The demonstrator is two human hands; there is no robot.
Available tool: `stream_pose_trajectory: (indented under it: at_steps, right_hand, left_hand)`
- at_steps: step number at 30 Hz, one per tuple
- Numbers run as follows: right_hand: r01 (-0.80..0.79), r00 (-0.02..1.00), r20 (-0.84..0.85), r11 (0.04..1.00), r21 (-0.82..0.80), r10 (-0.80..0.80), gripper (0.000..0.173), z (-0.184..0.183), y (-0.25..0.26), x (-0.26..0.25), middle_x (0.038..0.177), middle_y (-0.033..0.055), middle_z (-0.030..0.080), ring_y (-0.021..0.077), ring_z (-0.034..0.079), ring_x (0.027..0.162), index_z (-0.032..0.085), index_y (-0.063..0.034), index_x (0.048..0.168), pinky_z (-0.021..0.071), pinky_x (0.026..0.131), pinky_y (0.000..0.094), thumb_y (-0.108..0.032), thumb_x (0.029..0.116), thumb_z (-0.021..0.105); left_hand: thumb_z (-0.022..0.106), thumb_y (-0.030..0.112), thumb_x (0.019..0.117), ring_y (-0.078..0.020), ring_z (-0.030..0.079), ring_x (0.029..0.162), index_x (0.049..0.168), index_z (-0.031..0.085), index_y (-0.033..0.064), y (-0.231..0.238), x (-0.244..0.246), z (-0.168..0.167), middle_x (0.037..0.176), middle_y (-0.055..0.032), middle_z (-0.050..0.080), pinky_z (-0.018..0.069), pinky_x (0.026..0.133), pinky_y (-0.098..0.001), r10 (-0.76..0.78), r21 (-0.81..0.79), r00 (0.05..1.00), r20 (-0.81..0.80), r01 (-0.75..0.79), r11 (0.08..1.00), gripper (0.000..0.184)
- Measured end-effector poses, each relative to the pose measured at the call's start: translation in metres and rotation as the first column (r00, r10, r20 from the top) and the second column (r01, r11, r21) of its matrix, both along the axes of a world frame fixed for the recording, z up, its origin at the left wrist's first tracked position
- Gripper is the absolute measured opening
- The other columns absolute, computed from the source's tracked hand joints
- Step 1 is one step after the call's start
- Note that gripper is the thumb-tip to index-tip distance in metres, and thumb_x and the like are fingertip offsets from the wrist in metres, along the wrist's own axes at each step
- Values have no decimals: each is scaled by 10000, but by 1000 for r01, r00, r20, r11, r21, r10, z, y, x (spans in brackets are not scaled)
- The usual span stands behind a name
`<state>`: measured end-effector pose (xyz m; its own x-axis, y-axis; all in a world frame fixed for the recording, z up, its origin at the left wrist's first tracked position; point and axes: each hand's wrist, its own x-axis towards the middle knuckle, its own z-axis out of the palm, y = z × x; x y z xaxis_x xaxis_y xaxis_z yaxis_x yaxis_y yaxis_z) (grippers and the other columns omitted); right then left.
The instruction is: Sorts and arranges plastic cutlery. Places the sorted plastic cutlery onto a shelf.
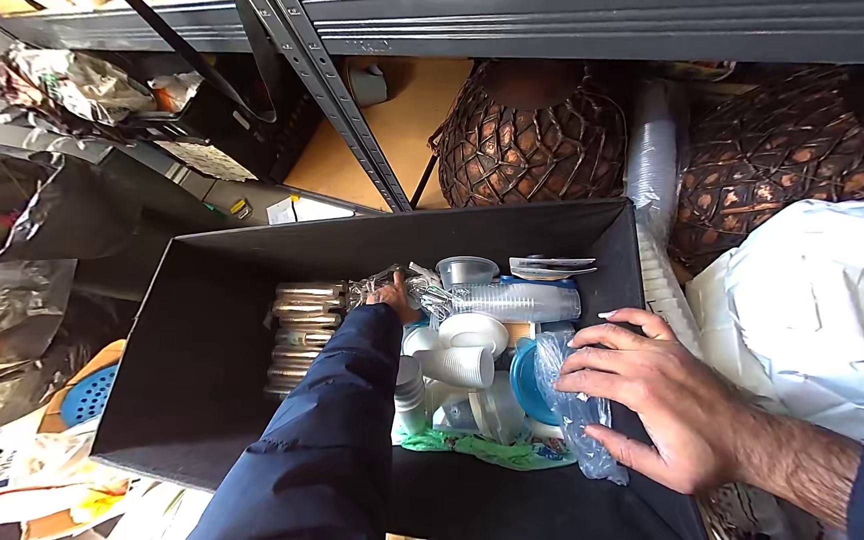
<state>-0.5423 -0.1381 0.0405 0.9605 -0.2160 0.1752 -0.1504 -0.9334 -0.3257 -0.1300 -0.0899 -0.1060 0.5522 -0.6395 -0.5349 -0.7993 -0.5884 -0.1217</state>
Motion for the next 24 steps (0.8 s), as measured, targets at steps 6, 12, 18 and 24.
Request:
stream_pose_trajectory:
  at_steps: [6,12,18,24]
  right_hand:
    - [4,1000,-18,1000,-4,-4,426,2,0,1,1156,-168,705,113,567,1278,739,-369,1146,292,1179,581,-590,897,473]
    - [17,1000,-21,1000,4,-17,417,3,0,-1,1139,-162,709,110,576,1260,742,-365,1138,300,1182,567,-584,904,475]
    - [9,1000,-24,1000,-14,-10,411,4,0,0,1127,-164,712,100,582,1248,741,-368,1141,302,1181,552,-582,898,489]
    - [23,999,-48,999,-25,-24,401,8,1,1,1104,-154,728,115,590,1250,754,-358,1125,301,1189,539,-574,896,505]
  left_hand:
    - [770,539,813,-463,644,1141,1555,365,272,4,4,14,1185,-239,695,464,950,-704,-151,-27,985,-77,150,988,887]
    - [759,500,842,-450,665,1107,1577,340,267,23,27,57,1169,-245,701,473,958,-686,-142,44,988,-66,145,988,877]
    - [796,456,836,-461,670,1098,1570,355,237,75,51,115,1157,-256,701,490,956,-666,-86,53,996,-7,86,995,884]
    - [745,484,888,-461,652,1155,1585,323,228,117,33,183,1220,-260,681,481,996,-657,64,52,998,-7,-64,997,854]
